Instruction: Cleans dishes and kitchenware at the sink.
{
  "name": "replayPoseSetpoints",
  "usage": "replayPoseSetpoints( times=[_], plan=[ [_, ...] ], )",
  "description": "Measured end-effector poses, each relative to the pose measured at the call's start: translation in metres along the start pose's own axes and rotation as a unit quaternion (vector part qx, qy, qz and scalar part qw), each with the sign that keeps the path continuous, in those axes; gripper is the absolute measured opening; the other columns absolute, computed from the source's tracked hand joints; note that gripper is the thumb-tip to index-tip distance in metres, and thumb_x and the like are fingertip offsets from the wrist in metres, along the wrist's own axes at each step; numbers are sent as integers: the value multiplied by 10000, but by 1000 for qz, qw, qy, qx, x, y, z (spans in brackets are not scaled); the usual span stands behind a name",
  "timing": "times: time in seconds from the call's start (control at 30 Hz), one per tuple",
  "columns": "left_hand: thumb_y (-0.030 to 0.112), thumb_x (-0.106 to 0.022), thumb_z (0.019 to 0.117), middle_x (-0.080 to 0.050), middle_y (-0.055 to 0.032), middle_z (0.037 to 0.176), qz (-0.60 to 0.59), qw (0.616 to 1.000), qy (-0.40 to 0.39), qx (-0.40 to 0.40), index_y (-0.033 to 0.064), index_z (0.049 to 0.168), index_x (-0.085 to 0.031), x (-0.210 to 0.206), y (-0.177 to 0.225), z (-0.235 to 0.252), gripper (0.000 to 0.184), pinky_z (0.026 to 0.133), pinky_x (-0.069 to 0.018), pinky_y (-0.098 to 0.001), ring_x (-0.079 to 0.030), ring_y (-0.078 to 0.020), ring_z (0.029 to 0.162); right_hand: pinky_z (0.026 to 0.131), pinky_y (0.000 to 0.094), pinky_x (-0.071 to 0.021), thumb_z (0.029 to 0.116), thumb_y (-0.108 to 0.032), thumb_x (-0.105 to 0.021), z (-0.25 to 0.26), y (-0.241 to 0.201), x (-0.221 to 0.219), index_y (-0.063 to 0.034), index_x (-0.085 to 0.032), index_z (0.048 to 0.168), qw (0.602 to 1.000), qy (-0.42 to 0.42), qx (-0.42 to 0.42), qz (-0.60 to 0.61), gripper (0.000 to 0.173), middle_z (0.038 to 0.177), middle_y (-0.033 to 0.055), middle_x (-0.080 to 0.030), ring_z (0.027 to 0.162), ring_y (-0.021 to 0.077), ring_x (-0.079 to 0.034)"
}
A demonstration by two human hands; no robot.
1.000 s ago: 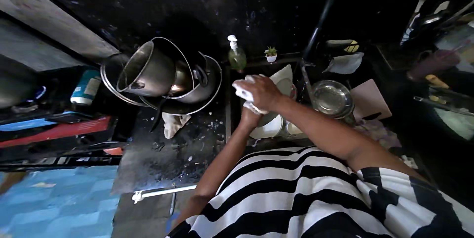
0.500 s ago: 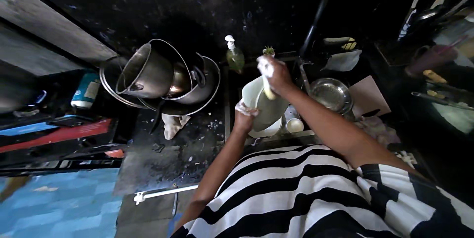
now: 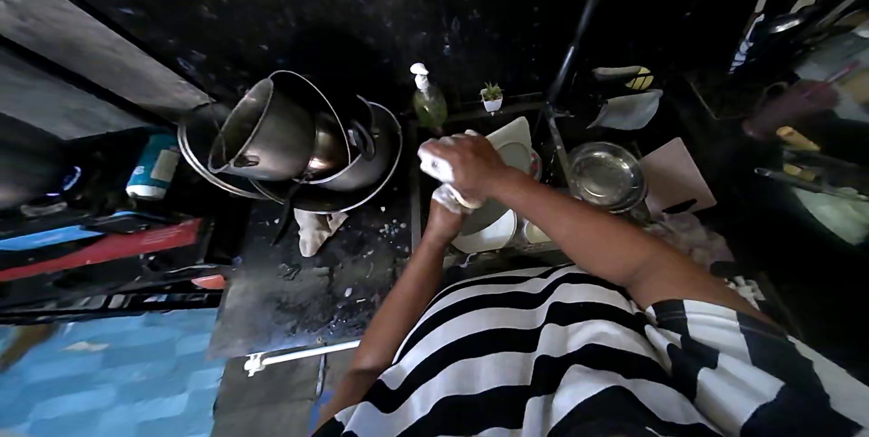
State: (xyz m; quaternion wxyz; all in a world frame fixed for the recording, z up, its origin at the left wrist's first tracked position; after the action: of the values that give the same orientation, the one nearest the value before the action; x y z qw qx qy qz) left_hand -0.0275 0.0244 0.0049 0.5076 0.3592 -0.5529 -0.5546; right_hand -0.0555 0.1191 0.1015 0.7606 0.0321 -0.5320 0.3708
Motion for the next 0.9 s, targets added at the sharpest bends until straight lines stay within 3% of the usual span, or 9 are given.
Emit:
replayPoseSetpoints(
  times=[0.1,0.23,0.37,0.47,0.57,0.7,0.77,0.83,0.9],
  plan=[
    [-87,-717,736,-702,-16,972,-112,992,50,27,17,1155,-610,4,-4,-7,445,818,-596,-309,-678,-77,887,979,562,-535,1054,-283,-536,0,54,28,-79,-657,1308,981,20,-174,88,347,1208,150,-719,1114,317,-697],
    [-156,-689,690,-708,-38,988,-183,978,75,68,30,1172,-600,-2,-3,-9,525,784,-610,-341,-692,-119,877,1088,456,-480,1042,-188,-574,-27,136,32,8,-614,1346,902,130,-335,239,364,1317,204,-658,1243,282,-625],
    [-161,-632,781,-689,-91,1025,-235,953,146,126,28,1233,-556,-6,-2,0,496,744,-612,-378,-694,-172,870,1099,518,-461,1038,-126,-527,-72,136,-5,7,-476,1478,860,194,-410,233,463,1407,255,-577,1303,354,-570],
    [-110,-630,841,-685,-89,1022,-234,949,155,142,35,1221,-566,-15,0,9,412,742,-606,-365,-689,-167,866,1173,558,-386,983,-63,-577,-74,97,-31,-33,-308,1599,917,102,-352,155,674,1569,248,-429,1425,409,-456],
    [-41,-598,943,-664,-66,1062,-221,953,127,163,33,1286,-550,-28,3,8,354,806,-577,-343,-657,-136,918,1258,511,-268,937,-51,-627,-46,73,-27,-30,-353,1588,966,71,-225,107,707,1644,190,-347,1530,357,-324],
    [-99,-596,876,-678,-85,1048,-261,940,156,156,58,1278,-541,-19,6,7,435,755,-607,-384,-688,-172,886,1202,572,-329,966,-55,-618,-44,114,-7,-73,-296,1617,944,32,-316,91,726,1605,221,-398,1463,406,-416],
    [-111,-593,868,-676,-87,1059,-273,935,176,144,58,1286,-539,-13,5,12,454,753,-608,-388,-688,-176,890,1219,580,-296,960,-57,-620,-54,115,-11,-71,-239,1634,933,23,-346,94,774,1647,219,-322,1491,418,-366],
    [-82,-593,895,-674,-87,1066,-270,934,184,142,56,1284,-544,-11,0,15,416,771,-605,-389,-685,-177,903,1256,594,-203,945,-51,-635,-60,83,-28,-49,-259,1625,955,9,-279,98,776,1679,213,-250,1537,411,-278],
    [-54,-587,922,-677,-81,1069,-263,939,174,139,57,1292,-544,-11,-3,17,389,788,-604,-388,-685,-170,914,1259,620,-169,950,-101,-628,-57,69,-44,-78,-350,1603,978,10,-193,78,710,1676,164,-292,1556,366,-255]
  ],
)
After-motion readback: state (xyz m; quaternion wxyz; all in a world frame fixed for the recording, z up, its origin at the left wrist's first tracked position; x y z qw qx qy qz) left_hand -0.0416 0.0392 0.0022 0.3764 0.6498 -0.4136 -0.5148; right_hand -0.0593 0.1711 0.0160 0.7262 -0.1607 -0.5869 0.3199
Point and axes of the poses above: each hand's wrist, its own z-axis towards the middle knuckle, its own x-axis out of the back of the hand, y = z × x, the point moved 5 cm from there along z, towards the middle knuckle
